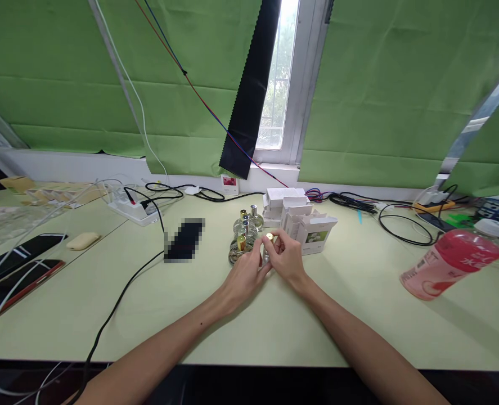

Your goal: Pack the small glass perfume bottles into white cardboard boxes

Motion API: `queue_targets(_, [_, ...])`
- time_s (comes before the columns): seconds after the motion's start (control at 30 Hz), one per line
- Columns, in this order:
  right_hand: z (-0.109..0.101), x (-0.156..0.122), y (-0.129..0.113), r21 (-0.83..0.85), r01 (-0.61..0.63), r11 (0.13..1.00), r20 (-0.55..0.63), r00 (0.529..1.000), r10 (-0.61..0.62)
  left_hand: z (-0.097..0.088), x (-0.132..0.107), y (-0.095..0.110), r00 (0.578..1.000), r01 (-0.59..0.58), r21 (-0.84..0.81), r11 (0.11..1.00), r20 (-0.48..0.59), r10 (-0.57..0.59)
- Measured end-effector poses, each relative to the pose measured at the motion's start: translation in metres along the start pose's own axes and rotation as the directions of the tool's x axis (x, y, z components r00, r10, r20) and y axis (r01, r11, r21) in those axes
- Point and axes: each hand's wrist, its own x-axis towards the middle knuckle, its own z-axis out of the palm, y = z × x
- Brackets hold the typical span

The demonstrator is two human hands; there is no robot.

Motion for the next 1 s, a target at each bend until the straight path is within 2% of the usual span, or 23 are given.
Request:
queue_targets(0.4, [-0.0011, 0.0019, 0.0024, -0.037, -0.031, 0.999, 0.066, 0.997, 0.034, 0.0001, -0.0001, -0.0019, 0.998, 0.02, -0.049, 0.999, -0.052, -0.022])
queue_targets(0.7, [-0.0008, 0.0015, 0.0048, -0.094, 0.007, 0.996, 0.071, 0.997, 0.0, 0.0005, 0.0019, -0.0041, 0.998, -0.063, 0.052, 0.997, -0.024, 0.064])
queue_targets(1.0, [-0.0007, 0.0022, 0.0056, -0.1, 0.021, 0.995, 0.079, 0.997, -0.014, 0.0044, 0.0019, -0.0052, 0.998, -0.063, 0.142, 0.988, 0.008, 0.062])
